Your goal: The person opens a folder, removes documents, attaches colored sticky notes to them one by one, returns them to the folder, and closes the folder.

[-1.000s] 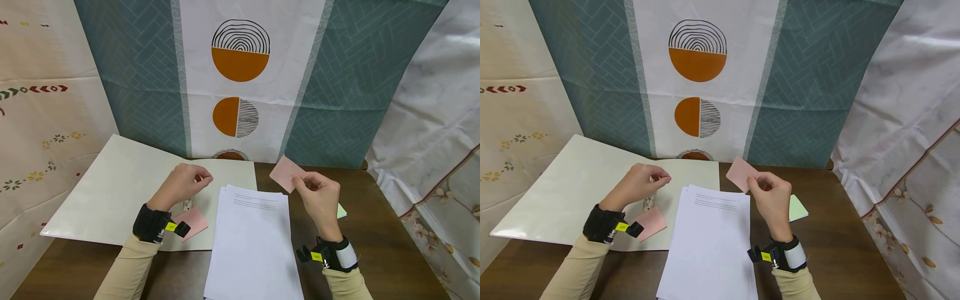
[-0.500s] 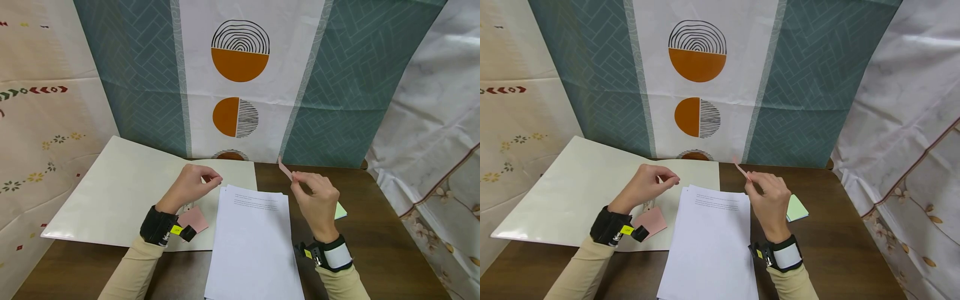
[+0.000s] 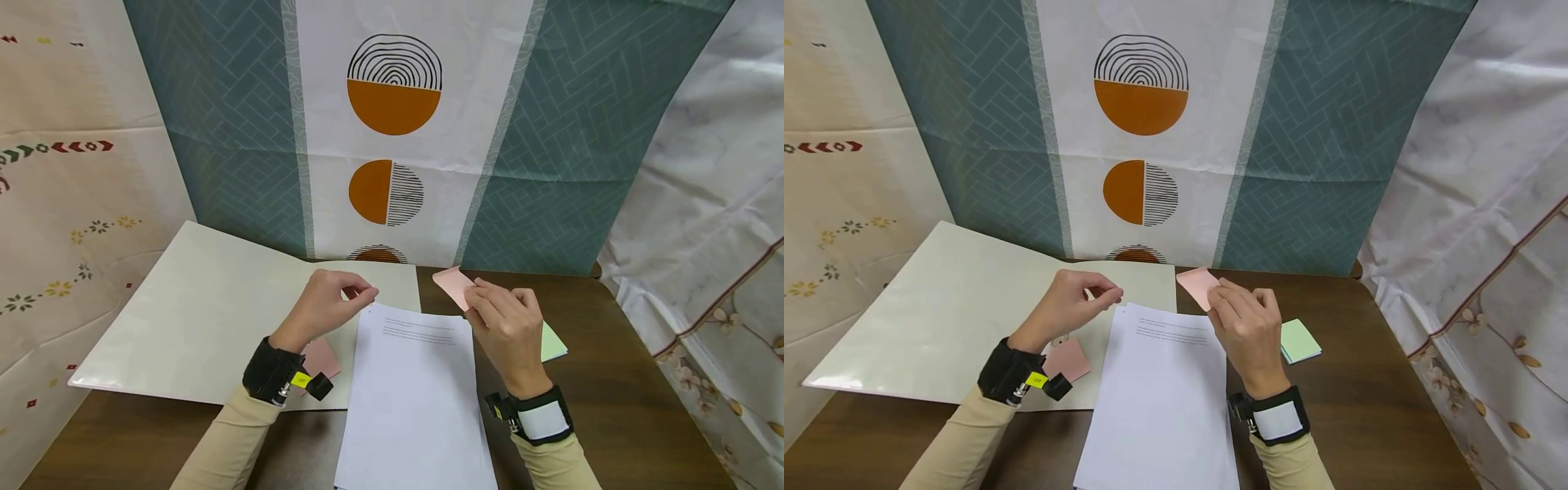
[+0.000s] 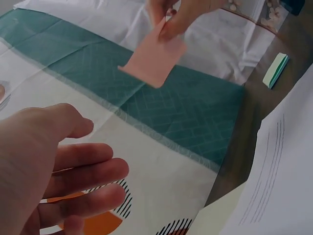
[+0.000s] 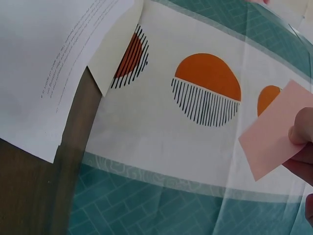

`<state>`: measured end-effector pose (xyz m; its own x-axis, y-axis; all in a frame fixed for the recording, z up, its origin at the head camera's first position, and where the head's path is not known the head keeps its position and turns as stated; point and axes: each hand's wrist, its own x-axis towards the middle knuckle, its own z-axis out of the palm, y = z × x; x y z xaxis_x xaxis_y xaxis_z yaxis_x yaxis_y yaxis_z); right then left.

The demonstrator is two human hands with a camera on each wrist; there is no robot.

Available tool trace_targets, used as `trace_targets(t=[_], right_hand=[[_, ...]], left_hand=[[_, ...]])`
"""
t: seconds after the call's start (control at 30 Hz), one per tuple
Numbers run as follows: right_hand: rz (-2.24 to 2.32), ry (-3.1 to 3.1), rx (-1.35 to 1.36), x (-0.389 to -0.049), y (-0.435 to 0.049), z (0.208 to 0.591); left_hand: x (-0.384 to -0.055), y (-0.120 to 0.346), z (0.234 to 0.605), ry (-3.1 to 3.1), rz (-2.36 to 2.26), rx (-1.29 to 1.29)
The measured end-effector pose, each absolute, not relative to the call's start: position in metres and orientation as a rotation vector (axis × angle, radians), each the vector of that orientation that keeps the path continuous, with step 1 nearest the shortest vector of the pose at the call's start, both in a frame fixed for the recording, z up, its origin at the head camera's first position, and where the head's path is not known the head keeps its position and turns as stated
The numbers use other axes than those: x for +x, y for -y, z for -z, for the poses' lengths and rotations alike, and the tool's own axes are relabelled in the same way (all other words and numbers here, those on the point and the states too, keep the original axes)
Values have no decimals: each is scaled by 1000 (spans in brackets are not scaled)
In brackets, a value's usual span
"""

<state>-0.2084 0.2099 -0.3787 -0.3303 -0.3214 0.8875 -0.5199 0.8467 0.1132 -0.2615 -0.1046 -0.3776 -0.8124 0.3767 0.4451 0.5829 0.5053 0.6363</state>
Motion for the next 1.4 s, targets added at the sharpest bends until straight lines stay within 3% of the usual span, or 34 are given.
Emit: trace_targets(t=[0.53,1.13,1.4], right_hand=[[-51,1957,919,-209,-192,383],[-215,2036,909,-211,-208,381],[-394,2064,817,-213,-210,382]], left_hand=[[-251,56,378,2478,1226,-942],[-260,79,372,2403,1341,-840],[-261,86,371,2520,1406,-963]])
